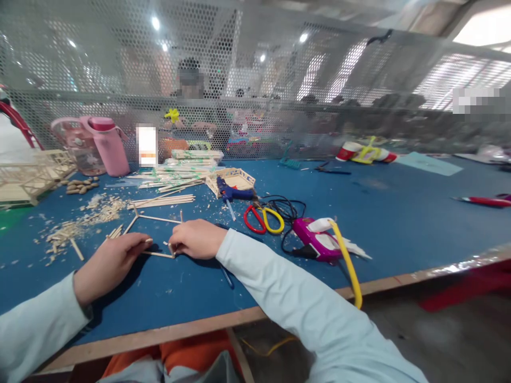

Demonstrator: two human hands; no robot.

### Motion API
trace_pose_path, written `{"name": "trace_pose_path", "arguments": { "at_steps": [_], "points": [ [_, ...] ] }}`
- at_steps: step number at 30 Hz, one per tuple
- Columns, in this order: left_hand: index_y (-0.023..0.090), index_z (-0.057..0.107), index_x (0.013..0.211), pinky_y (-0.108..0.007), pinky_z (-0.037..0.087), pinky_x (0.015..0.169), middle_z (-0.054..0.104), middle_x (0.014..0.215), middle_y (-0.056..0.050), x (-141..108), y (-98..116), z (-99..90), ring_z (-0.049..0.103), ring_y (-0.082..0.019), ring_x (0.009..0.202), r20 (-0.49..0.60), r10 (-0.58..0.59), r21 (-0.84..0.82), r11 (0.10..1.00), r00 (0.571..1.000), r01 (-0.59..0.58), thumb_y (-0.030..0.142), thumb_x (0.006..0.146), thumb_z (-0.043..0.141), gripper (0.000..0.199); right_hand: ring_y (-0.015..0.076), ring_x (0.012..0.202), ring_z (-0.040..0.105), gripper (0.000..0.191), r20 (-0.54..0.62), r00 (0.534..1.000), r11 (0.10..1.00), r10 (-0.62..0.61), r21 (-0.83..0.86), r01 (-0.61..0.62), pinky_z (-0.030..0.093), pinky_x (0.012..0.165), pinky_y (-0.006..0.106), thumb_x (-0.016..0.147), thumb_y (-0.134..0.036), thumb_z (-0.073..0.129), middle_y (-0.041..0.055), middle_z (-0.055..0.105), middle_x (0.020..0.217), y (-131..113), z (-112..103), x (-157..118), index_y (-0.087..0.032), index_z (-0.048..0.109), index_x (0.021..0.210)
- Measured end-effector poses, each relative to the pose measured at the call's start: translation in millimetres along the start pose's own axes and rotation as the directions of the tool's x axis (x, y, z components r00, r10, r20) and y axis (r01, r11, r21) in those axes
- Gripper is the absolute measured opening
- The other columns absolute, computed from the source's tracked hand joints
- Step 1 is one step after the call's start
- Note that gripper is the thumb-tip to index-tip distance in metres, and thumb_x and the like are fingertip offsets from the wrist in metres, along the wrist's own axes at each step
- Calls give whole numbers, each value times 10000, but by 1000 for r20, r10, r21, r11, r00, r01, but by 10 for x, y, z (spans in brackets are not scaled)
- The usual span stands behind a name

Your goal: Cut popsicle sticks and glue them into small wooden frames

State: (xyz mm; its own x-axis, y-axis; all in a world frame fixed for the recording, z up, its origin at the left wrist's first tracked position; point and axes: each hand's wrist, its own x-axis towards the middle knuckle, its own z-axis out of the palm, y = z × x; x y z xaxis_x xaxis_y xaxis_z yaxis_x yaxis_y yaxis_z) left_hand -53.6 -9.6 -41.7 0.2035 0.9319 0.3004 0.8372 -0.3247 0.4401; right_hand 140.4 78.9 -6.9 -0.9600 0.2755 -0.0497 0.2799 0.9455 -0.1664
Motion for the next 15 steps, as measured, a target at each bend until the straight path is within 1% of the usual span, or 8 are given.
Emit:
{"name": "trace_pose_path", "arguments": {
  "at_steps": [4, 7, 10, 13, 15],
  "points": [
    [198, 636, 865, -227, 455, 636, 694, 804, -54, -82, 41, -34, 621, -159, 690, -17, -18, -23, 1000, 1000, 17, 315, 877, 349, 310, 130, 828, 586, 133, 13, 998, 998, -67, -7, 67, 376, 638, 201, 813, -186, 539, 27, 652, 857, -153, 18, -50, -186, 668, 843],
    [196, 624, 902, -224, 462, 670, 695, 845, -51, -133, 55, -41, 630, -158, 734, -44, -51, -67, 997, 998, 48, 330, 878, 356, 301, 129, 819, 590, 129, -9, 995, 995, -95, -10, 95, 367, 618, 205, 813, -205, 541, 15, 660, 840, -223, 48, -81, -197, 669, 822],
    [194, 623, 912, -231, 463, 704, 694, 892, -55, -100, 22, -12, 629, -163, 781, -57, -43, -98, 994, 997, 37, 338, 875, 364, 299, 134, 798, 596, 144, -54, 998, 999, -34, -39, 32, 356, 604, 216, 826, -250, 531, 18, 661, 828, -231, 106, -74, -202, 666, 826],
    [192, 631, 903, -245, 462, 711, 694, 883, -58, 19, -32, 17, 625, -170, 783, -22, -23, -106, 994, 999, 21, 331, 874, 362, 304, 142, 779, 599, 177, -131, 990, 992, 59, -101, -72, 336, 576, 227, 847, -273, 496, 30, 656, 829, -206, 178, -31, -203, 659, 847],
    [191, 640, 886, -258, 458, 726, 688, 884, -61, 120, -52, 16, 617, -176, 796, -43, -18, -112, 994, 999, 13, 333, 865, 376, 300, 142, 768, 598, 190, -173, 980, 985, 98, -121, -120, 322, 559, 230, 855, -274, 480, 31, 654, 830, -188, 203, -3, -211, 660, 850]
  ]
}}
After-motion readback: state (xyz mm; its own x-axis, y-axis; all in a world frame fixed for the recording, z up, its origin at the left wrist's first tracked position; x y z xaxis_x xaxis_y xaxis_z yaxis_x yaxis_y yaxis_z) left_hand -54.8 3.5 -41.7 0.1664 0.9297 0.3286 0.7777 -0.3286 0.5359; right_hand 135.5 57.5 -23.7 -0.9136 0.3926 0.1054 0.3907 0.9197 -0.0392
